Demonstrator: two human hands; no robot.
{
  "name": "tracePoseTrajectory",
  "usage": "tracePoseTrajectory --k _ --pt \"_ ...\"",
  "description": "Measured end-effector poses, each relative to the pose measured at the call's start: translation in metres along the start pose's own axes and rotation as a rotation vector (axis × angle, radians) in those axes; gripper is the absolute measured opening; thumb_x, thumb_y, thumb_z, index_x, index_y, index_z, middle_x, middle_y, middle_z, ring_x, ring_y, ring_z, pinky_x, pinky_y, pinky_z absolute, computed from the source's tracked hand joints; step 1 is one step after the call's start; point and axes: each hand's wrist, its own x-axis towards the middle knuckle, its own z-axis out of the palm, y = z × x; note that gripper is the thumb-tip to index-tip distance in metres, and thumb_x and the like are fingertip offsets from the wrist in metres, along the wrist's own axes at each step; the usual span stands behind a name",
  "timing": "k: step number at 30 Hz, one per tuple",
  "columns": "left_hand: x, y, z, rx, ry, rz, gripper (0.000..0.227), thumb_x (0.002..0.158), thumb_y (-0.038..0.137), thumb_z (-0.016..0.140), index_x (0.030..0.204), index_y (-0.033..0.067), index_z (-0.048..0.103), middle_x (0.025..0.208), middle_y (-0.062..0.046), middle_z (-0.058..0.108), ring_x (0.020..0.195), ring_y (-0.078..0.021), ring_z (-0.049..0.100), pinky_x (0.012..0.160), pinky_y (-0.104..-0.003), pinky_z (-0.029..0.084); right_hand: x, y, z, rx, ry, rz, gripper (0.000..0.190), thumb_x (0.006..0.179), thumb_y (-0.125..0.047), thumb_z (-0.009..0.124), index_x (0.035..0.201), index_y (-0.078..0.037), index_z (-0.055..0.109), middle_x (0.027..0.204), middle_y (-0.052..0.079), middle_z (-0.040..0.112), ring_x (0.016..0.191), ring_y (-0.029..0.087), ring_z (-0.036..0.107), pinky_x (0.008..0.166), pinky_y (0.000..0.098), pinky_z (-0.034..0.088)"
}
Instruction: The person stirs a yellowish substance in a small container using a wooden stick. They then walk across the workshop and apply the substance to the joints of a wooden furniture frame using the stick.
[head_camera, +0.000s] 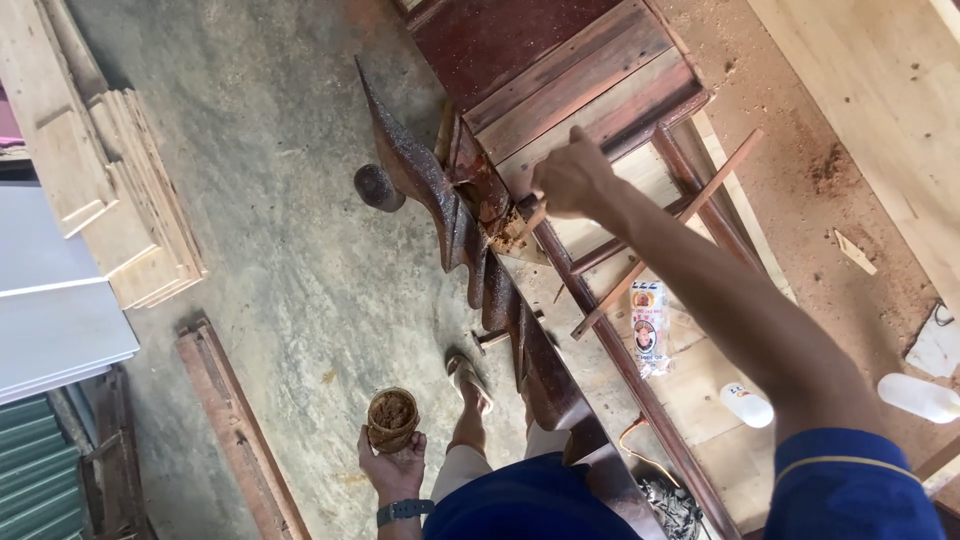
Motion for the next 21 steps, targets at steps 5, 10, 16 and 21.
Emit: tracePoseTrajectory --k 5,10,16,21 --pt "0.003 -0.005 -0.011 0.002 -0.01 0.011 0.077 0.091 0.064 0.058 0.127 -0.0046 0.054 0.082 -0.022 0.054 0.061 -0.0291 0.054 0.061 -0.039 0.053 0.02 -0.009 0.004 -0.012 0.031 -0.05 0.03 0.101 -0.046 0.063 0.116 -0.023 0.075 0.044 -0.006 0.037 0.063 0.011 0.047 0.113 0.0425 0.035" --pt "-0.001 -0.007 -0.014 -0.021 0.02 0.003 0.077 0.089 0.065 0.06 0.128 -0.0008 0.056 0.089 -0.021 0.056 0.066 -0.0284 0.056 0.063 -0.038 0.054 0.03 -0.026 0.01 -0.075 0.14 -0.087 0.041 0.095 -0.013 0.058 0.057 -0.02 0.043 0.039 -0.009 0.032 0.047 0.006 0.049 0.125 0.057 0.025" --pt "-0.003 -0.012 -0.011 -0.005 -0.019 -0.002 0.079 0.091 0.065 0.057 0.129 -0.0048 0.054 0.084 -0.02 0.054 0.061 -0.0264 0.054 0.061 -0.037 0.053 0.004 -0.044 0.016 -0.083 0.262 -0.072 0.042 0.098 -0.018 0.062 0.058 -0.021 0.048 0.043 -0.007 0.041 0.055 0.009 0.043 0.101 0.0362 0.037" --pt "-0.018 -0.008 0.003 0.035 -0.015 0.0 0.074 0.091 0.062 0.057 0.129 -0.0009 0.054 0.086 -0.019 0.051 0.064 -0.0261 0.051 0.062 -0.037 0.05 -0.018 -0.033 0.001 -0.057 0.235 0.004 0.043 0.101 -0.02 0.059 0.059 -0.023 0.048 0.042 -0.008 0.031 0.055 0.008 0.037 0.099 0.034 0.035"
